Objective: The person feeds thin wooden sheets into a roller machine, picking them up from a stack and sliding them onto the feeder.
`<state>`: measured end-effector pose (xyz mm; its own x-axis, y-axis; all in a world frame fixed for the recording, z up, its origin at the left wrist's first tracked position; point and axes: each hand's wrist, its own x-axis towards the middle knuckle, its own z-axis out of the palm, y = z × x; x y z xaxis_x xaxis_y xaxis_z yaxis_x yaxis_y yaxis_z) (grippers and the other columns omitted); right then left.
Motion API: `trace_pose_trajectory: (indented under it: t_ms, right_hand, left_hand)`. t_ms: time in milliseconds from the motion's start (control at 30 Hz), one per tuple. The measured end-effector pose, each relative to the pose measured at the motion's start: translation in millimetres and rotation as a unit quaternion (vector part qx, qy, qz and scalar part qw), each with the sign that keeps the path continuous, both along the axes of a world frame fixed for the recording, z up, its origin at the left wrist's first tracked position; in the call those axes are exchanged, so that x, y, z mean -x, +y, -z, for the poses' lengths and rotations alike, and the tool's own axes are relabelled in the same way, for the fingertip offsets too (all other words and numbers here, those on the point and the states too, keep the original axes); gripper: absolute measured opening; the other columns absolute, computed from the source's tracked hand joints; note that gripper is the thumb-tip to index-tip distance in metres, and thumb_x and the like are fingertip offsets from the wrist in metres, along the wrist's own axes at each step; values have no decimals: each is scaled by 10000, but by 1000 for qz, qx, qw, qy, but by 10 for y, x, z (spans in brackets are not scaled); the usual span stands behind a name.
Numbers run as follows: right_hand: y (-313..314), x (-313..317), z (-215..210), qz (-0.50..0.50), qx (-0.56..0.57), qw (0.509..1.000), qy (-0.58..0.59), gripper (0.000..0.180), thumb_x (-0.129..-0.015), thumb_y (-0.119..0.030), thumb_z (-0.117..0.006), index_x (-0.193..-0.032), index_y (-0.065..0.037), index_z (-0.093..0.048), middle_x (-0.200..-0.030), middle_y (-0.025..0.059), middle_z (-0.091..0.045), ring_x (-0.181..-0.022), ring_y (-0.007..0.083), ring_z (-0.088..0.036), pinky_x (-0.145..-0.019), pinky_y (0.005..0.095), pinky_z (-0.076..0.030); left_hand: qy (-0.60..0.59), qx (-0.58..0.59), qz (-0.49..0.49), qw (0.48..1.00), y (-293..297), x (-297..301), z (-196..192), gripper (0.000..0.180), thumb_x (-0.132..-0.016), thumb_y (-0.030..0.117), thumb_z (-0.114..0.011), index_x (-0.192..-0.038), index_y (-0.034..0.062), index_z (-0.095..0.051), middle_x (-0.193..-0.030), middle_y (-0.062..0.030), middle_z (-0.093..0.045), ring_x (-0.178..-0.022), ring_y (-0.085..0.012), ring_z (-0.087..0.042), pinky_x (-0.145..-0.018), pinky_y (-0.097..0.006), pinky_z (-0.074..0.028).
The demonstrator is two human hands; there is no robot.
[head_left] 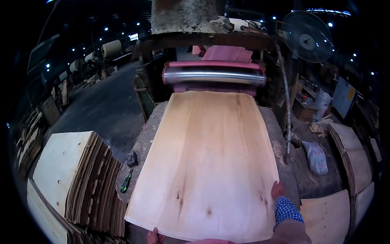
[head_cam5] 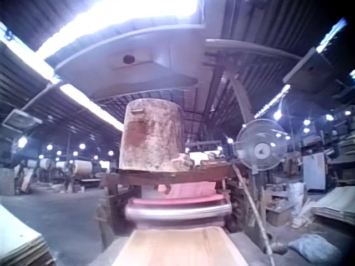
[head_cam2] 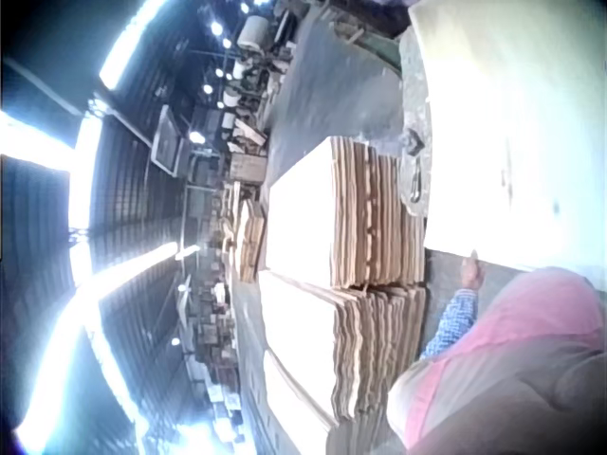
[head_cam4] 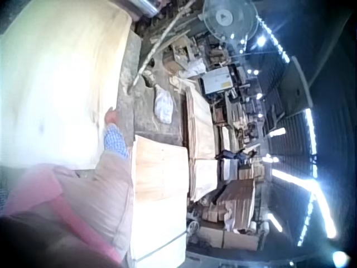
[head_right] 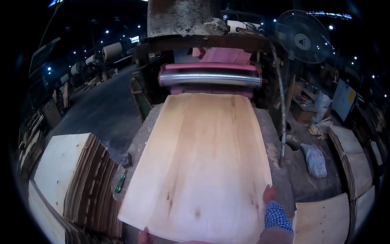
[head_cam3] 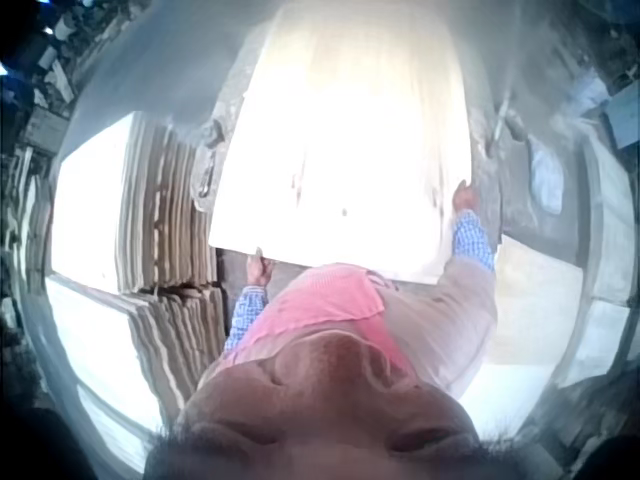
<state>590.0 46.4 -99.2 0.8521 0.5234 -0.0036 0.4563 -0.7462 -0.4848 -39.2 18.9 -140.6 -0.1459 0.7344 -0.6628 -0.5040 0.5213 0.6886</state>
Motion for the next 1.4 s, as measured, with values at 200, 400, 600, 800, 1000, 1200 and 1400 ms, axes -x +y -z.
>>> trace_pose_trajectory:
  t_ms: [200,400,600,800,1000,1200,1400]
  right_hand:
    - [22,24,-83,3,28,1000,-4,471,-962,-340,-391,-1212,50,-477,-1150,291,-563,-1073,430,-545,-921,480,-443]
    - [30,76,-102,-4,23,999,-23,442,-962,-322,-405,-1146,66,-509,-1105,303,-574,-1027,441,-558,-898,475,-450]
    - [-18,-107,162,-20,-33,999,-37,447,-964,-309,-407,-1145,87,-506,-1124,314,-561,-1056,451,-538,-918,470,-438]
    - [29,12,-57,-24,-24,999,-6,444,-959,-306,-417,-1160,77,-518,-1140,298,-565,-1075,433,-539,-928,455,-437]
    - [20,-61,89,-5,-25,999,-43,444,-952,-341,-422,-1134,49,-532,-1106,278,-587,-1041,424,-560,-888,470,-452]
    - [11,23,-28,-2,-9,1000,-30,431,-950,-353,-419,-1127,24,-530,-1083,264,-602,-1012,420,-575,-870,485,-458]
    - [16,48,-72,8,3,1000,-25,428,-948,-355,-420,-1116,22,-533,-1069,262,-605,-1002,422,-577,-863,488,-457]
  left_hand:
    - [3,5,-23,1000,-45,-130,-137,166,-945,231,-542,-833,157,-444,-572,20,-352,-483,-102,-365,-456,-299,-385]
    - [-6,-5,-48,999,-100,-120,-82,157,-936,240,-561,-861,150,-456,-601,9,-401,-531,-113,-413,-529,-330,-439]
    - [-18,-12,-57,998,-36,-191,-167,139,-957,242,-500,-998,113,-468,-780,-36,-493,-684,-167,-496,-610,-360,-470]
    - [-54,-46,-17,997,-27,13,121,207,-978,227,-426,-1141,98,-439,-987,-75,-526,-849,-224,-542,-716,-417,-482]
    - [-37,-32,-58,997,6,-170,-58,101,-947,217,-540,-912,132,-498,-617,12,-434,-542,-111,-427,-507,-299,-419]
    - [-32,-29,-61,997,-6,-184,-125,103,-945,216,-542,-907,138,-487,-615,14,-427,-541,-112,-420,-504,-303,-410]
    - [-24,-29,-27,999,-25,-135,-105,130,-940,227,-554,-899,132,-474,-613,6,-417,-550,-122,-421,-519,-320,-423]
